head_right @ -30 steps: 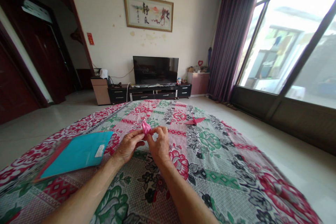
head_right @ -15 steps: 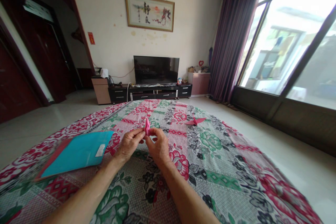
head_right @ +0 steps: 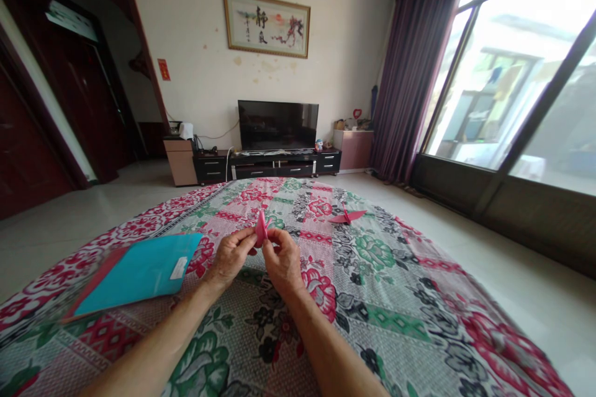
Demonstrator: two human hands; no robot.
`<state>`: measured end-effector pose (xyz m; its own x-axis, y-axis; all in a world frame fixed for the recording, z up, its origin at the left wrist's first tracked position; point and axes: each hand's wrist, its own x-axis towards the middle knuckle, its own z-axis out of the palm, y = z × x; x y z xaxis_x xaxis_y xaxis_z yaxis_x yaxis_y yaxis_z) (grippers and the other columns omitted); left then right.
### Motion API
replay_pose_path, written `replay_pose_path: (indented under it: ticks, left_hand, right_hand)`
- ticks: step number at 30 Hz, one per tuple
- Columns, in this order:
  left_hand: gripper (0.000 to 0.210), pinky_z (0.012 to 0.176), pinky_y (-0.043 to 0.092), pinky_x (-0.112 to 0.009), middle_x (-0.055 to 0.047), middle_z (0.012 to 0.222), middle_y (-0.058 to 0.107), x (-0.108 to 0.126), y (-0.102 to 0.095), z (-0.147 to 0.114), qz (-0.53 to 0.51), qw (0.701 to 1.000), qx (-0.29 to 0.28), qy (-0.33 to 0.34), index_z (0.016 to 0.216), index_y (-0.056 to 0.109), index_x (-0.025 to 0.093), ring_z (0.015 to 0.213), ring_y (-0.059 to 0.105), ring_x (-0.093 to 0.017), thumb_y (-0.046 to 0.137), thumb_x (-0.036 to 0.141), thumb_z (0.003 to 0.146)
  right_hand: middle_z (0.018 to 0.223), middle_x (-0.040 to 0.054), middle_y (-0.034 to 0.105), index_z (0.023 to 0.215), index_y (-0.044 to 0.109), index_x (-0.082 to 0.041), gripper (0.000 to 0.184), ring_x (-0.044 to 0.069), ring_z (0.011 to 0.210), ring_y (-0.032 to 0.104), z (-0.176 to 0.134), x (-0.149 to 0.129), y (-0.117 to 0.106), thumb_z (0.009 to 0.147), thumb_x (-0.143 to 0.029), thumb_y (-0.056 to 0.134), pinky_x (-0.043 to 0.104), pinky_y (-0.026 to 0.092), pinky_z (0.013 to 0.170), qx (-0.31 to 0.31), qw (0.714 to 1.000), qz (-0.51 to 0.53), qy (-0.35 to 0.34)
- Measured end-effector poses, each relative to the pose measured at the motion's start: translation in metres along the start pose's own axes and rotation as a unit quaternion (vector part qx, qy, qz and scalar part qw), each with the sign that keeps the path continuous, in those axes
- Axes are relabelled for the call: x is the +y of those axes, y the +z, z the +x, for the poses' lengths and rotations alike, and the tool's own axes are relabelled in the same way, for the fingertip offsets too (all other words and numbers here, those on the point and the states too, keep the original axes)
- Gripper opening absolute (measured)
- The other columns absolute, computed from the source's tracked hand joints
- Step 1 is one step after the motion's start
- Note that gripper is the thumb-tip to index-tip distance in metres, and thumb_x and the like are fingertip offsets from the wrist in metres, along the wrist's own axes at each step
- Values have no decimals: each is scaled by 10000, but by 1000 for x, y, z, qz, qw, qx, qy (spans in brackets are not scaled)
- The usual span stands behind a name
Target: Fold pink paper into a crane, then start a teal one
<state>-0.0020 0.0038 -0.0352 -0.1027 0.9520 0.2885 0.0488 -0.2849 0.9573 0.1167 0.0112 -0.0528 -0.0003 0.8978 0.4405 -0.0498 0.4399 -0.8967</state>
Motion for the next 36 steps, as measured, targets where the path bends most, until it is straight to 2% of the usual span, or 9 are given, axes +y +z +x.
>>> replay_pose_path:
  ticks: [4, 9, 20, 25, 30, 36]
  left_hand:
    - [230, 530, 435, -217, -12, 647, 654, -2, 0, 0, 15, 1000, 7, 9, 862, 717, 183, 566, 548, -129, 571, 312, 741]
    - [220, 535, 440, -214, 0, 645, 639, -3, 2, 2, -14, 999, 29, 11, 874, 673, 174, 564, 545, -120, 580, 299, 719]
    - [222, 515, 449, -228, 21, 610, 602, -6, 3, 3, -33, 996, 78, -20, 794, 534, 179, 547, 576, -133, 642, 330, 671]
    - [191, 594, 453, -227, -16, 709, 645, -8, 3, 4, 11, 998, 61, 14, 774, 618, 167, 662, 585, -142, 650, 330, 679]
    - [204, 634, 456, -233, -40, 799, 679, -4, 3, 1, 7, 999, 50, 13, 828, 670, 163, 747, 594, -168, 638, 298, 679]
    - [289, 662, 480, -247, -52, 875, 674, 1, 4, -3, -73, 996, -42, -19, 981, 668, 157, 809, 599, -183, 550, 300, 759]
  right_hand:
    - [804, 40, 674, 885, 604, -200, 178, 168, 725, 623, 0, 3, 0, 780, -340, 574, 271, 470, 653, -6, 1000, -4, -2]
    - [810, 42, 678, 910, 571, -204, 187, 174, 753, 640, -3, 2, 1, 791, -348, 574, 281, 487, 682, -28, 1000, 10, -8]
    - [826, 54, 670, 915, 569, -185, 214, 176, 750, 647, -5, 2, 1, 771, -342, 593, 269, 509, 631, -26, 999, -6, -43]
    - [834, 46, 641, 914, 562, -183, 161, 165, 761, 631, -4, 1, 1, 782, -275, 569, 257, 498, 628, -15, 996, -68, -63]
    - [877, 42, 594, 915, 565, -187, 149, 151, 770, 607, -4, -1, -1, 766, -195, 556, 269, 495, 671, 8, 984, -134, -119]
    - [870, 47, 569, 869, 562, -191, 112, 166, 806, 561, -3, -4, -2, 761, -164, 549, 289, 482, 693, 47, 955, -223, -189]
